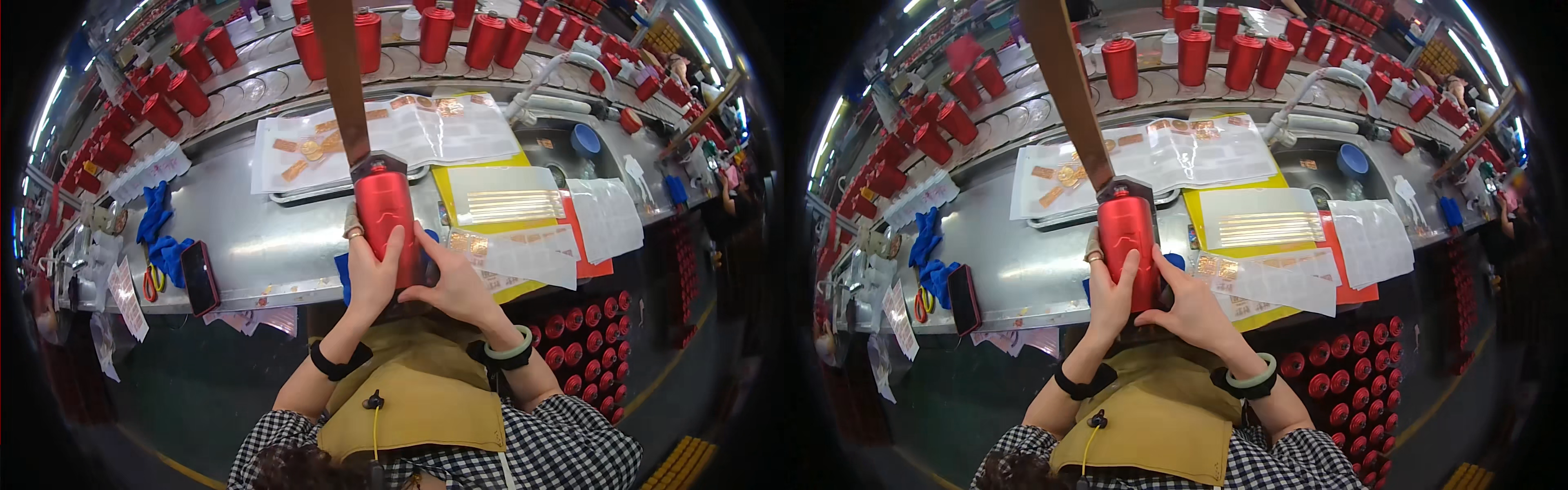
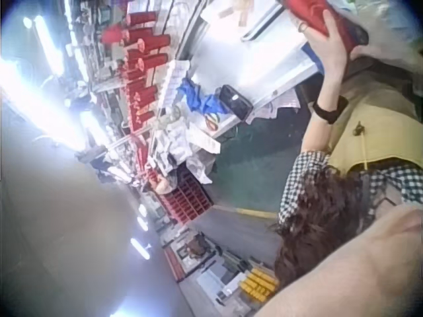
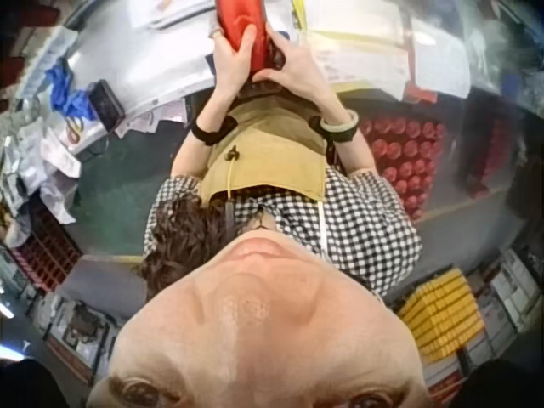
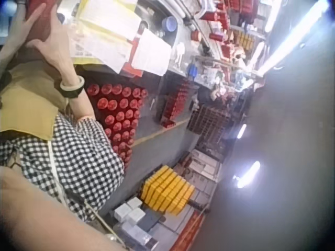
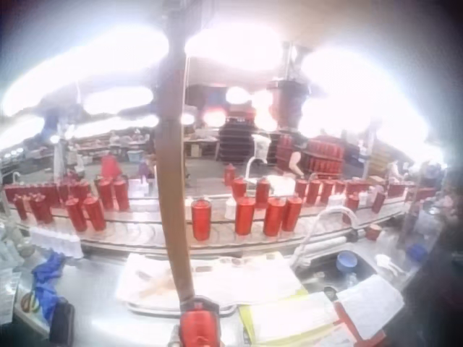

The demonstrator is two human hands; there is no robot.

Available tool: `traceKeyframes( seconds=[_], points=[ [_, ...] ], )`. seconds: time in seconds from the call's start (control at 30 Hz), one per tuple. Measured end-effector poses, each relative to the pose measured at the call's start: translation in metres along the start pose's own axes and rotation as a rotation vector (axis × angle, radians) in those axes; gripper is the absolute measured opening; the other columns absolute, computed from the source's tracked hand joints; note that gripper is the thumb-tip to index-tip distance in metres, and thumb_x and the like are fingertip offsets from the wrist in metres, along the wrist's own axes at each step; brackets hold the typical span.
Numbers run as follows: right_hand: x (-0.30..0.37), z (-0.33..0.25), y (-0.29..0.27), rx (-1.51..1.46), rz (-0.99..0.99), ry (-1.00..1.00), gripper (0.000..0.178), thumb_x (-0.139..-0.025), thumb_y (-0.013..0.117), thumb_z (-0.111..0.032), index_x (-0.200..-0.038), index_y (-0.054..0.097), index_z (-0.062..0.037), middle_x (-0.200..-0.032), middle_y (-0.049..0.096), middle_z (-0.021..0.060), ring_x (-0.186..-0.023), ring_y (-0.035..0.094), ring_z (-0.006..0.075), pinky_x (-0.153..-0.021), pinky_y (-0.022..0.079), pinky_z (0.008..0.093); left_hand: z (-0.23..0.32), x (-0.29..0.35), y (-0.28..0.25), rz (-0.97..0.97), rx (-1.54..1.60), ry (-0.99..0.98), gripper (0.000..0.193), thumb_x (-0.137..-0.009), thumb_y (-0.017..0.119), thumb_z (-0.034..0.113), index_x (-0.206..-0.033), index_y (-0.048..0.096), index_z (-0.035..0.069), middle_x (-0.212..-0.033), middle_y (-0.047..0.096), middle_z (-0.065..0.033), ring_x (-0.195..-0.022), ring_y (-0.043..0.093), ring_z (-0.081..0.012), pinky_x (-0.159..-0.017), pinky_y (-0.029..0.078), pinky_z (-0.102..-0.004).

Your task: Applying decorative and informational stickers to red liquor bottles on an assembly line.

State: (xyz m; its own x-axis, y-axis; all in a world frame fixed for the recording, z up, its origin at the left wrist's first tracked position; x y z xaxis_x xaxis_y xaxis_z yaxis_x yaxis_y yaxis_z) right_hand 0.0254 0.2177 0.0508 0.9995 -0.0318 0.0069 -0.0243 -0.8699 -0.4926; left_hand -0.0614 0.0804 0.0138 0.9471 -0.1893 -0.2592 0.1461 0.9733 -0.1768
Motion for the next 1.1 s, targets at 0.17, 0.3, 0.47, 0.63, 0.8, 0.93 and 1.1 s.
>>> traceKeyframes(
  seconds=[0.17, 0.3, 0.47, 0.63, 0.8, 0.93, 1.1],
  points=[
    [0.003, 0.010, 0.004, 0.025, 0.089, -0.094, 0.105, -0.079, 0.091, -0.031, -0.161, 0.034, -0.0002, -0.138, 0.061, 0.0299, -0.126, 0.061, 0.0434, -0.106, 0.050, 0.0434, 0.001, -0.002, 0.001, -0.059, 0.049, -0.079, 0.078, -0.100, 0.071, 0.023, -0.158, 0.027, -0.007, -0.149, 0.048, -0.0230, -0.135, 0.053, -0.0283, -0.112, 0.043, -0.0373],
    [0.013, 0.007, -0.017, 0.000, 0.037, -0.011, 0.079, -0.084, 0.087, -0.027, -0.151, 0.053, -0.0053, -0.125, 0.069, 0.0243, -0.098, 0.072, 0.0327, -0.087, 0.056, 0.0381, -0.001, 0.000, -0.004, -0.063, -0.031, -0.048, 0.089, -0.095, 0.078, 0.024, -0.157, 0.026, -0.013, -0.149, 0.046, -0.0293, -0.137, 0.051, -0.0337, -0.115, 0.040, -0.0401],
    [0.029, 0.064, -0.077, 0.158, 0.255, 0.232, 0.021, -0.091, 0.078, -0.017, -0.094, 0.076, 0.0034, -0.083, 0.074, 0.0176, -0.070, 0.070, 0.0254, -0.070, 0.055, 0.0360, 0.006, 0.033, -0.014, -0.162, -0.155, 0.000, 0.096, -0.092, 0.080, 0.024, -0.160, 0.021, -0.012, -0.157, 0.038, -0.0293, -0.146, 0.042, -0.0351, -0.121, 0.034, -0.0414],
    [0.044, 0.087, -0.120, 0.352, 0.320, 0.353, 0.023, -0.090, 0.078, -0.020, -0.094, 0.077, 0.0020, -0.084, 0.075, 0.0186, -0.080, 0.072, 0.0291, -0.075, 0.055, 0.0386, 0.020, 0.047, -0.024, -0.231, -0.226, 0.084, 0.111, -0.082, 0.090, 0.023, -0.161, 0.019, -0.011, -0.161, 0.035, -0.0266, -0.149, 0.039, -0.0352, -0.123, 0.032, -0.0415],
    [0.029, 0.102, -0.142, 0.383, 0.283, 0.327, 0.024, -0.089, 0.078, -0.022, -0.096, 0.077, 0.0015, -0.086, 0.076, 0.0184, -0.081, 0.073, 0.0304, -0.076, 0.055, 0.0385, 0.003, 0.047, -0.028, -0.179, -0.241, 0.051, 0.092, -0.084, 0.086, 0.009, -0.159, 0.034, -0.006, -0.151, 0.051, -0.0224, -0.139, 0.052, -0.0292, -0.118, 0.039, -0.0397],
    [-0.017, 0.122, -0.157, 0.440, 0.210, 0.389, 0.026, -0.089, 0.077, -0.026, -0.095, 0.078, -0.0003, -0.086, 0.077, 0.0178, -0.081, 0.074, 0.0311, -0.076, 0.057, 0.0403, 0.002, 0.043, -0.031, -0.202, -0.232, 0.043, 0.091, -0.085, 0.086, 0.008, -0.158, 0.034, -0.005, -0.146, 0.056, -0.0194, -0.133, 0.057, -0.0273, -0.115, 0.043, -0.0398],
    [-0.082, 0.144, -0.160, 0.591, 0.202, 0.458, 0.039, -0.083, 0.080, -0.041, -0.094, 0.080, -0.0041, -0.090, 0.077, 0.0191, -0.088, 0.076, 0.0327, -0.081, 0.058, 0.0431, -0.001, 0.046, -0.034, -0.185, -0.233, 0.037, 0.092, -0.083, 0.087, 0.011, -0.158, 0.036, -0.004, -0.149, 0.054, -0.0213, -0.136, 0.055, -0.0302, -0.116, 0.042, -0.0408]
  ],
)
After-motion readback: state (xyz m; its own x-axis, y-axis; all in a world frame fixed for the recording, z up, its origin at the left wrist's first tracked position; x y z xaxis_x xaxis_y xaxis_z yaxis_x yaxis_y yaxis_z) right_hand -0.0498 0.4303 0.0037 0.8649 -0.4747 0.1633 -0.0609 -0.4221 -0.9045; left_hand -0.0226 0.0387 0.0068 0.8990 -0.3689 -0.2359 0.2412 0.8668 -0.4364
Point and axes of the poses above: each hand's wrist, its own x-axis away from the middle knuckle, its own y-axis out of the palm, z = x × y, the point moved 4 cm from there along -x, towards the middle knuckle
